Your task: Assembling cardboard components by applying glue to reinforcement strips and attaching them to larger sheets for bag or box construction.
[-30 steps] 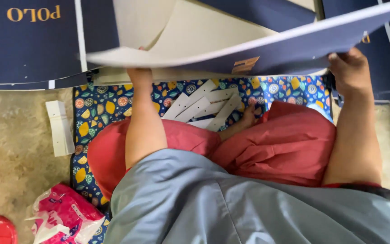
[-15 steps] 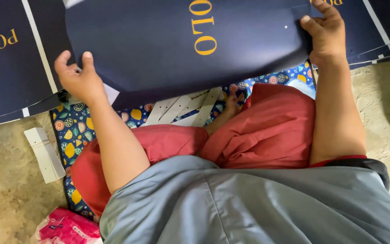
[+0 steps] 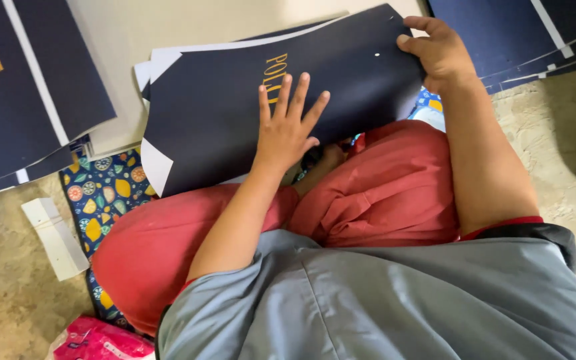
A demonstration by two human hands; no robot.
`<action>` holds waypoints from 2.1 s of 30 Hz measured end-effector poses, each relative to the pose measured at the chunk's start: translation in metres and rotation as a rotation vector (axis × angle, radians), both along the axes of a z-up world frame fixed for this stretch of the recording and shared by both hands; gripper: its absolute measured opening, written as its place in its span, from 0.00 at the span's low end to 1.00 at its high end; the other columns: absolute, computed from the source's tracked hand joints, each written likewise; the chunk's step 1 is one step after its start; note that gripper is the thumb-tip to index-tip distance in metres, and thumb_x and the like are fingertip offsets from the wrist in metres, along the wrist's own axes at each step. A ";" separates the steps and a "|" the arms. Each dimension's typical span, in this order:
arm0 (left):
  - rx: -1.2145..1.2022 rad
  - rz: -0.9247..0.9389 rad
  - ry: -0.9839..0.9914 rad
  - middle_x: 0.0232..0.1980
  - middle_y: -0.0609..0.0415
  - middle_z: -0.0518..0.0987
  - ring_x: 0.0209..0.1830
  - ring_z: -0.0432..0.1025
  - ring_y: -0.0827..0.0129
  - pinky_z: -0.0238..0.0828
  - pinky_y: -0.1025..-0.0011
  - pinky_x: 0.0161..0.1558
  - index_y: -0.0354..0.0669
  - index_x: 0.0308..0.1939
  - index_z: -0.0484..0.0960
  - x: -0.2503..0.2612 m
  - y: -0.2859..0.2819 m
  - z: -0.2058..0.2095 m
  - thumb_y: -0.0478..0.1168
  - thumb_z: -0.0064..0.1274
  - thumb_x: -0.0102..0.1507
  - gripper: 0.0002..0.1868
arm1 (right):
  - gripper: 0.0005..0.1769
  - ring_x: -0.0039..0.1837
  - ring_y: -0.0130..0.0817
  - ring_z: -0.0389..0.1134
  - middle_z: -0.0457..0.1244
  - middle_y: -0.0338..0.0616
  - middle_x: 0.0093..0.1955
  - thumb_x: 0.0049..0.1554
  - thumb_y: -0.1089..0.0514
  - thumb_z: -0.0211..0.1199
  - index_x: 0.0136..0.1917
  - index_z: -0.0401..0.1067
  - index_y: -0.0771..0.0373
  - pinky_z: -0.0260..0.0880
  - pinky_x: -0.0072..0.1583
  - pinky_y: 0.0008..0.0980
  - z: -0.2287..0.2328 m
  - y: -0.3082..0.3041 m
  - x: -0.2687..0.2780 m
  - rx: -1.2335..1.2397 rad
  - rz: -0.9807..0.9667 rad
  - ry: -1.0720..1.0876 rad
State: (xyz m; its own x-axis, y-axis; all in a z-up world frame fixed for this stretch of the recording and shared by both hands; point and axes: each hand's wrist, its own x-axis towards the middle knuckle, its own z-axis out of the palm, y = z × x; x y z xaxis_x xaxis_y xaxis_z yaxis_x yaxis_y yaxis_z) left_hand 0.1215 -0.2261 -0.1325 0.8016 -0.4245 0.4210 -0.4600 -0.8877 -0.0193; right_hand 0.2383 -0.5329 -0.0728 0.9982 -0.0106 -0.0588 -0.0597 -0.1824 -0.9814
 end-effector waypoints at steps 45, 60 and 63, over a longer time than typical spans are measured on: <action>-0.347 -0.065 0.103 0.42 0.53 0.85 0.34 0.77 0.56 0.71 0.59 0.36 0.49 0.62 0.82 -0.026 0.063 0.101 0.34 0.60 0.58 0.26 | 0.12 0.51 0.40 0.69 0.72 0.53 0.50 0.57 0.76 0.78 0.54 0.82 0.74 0.69 0.54 0.35 0.070 0.051 -0.082 -0.524 0.466 -0.979; -0.372 -0.072 0.118 0.44 0.50 0.86 0.38 0.79 0.50 0.72 0.57 0.37 0.47 0.61 0.81 -0.021 0.056 0.087 0.36 0.55 0.60 0.23 | 0.08 0.70 0.40 0.73 0.77 0.36 0.59 0.61 0.61 0.80 0.54 0.86 0.55 0.57 0.74 0.41 0.084 0.081 -0.103 -1.121 0.317 -1.117; -0.326 -0.072 0.111 0.38 0.50 0.86 0.33 0.78 0.50 0.72 0.57 0.34 0.48 0.61 0.82 -0.020 0.048 0.084 0.38 0.55 0.62 0.22 | 0.12 0.65 0.33 0.73 0.75 0.32 0.59 0.59 0.53 0.77 0.55 0.86 0.56 0.63 0.72 0.40 0.084 0.109 -0.115 -1.101 0.407 -1.219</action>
State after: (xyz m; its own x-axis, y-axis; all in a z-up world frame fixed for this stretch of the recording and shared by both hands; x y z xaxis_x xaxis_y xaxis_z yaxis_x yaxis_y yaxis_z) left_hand 0.1012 -0.1780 -0.0488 0.8230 -0.3392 0.4556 -0.5048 -0.8044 0.3132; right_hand 0.1234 -0.4236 0.0115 0.4020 0.7315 0.5508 0.8006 -0.5727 0.1763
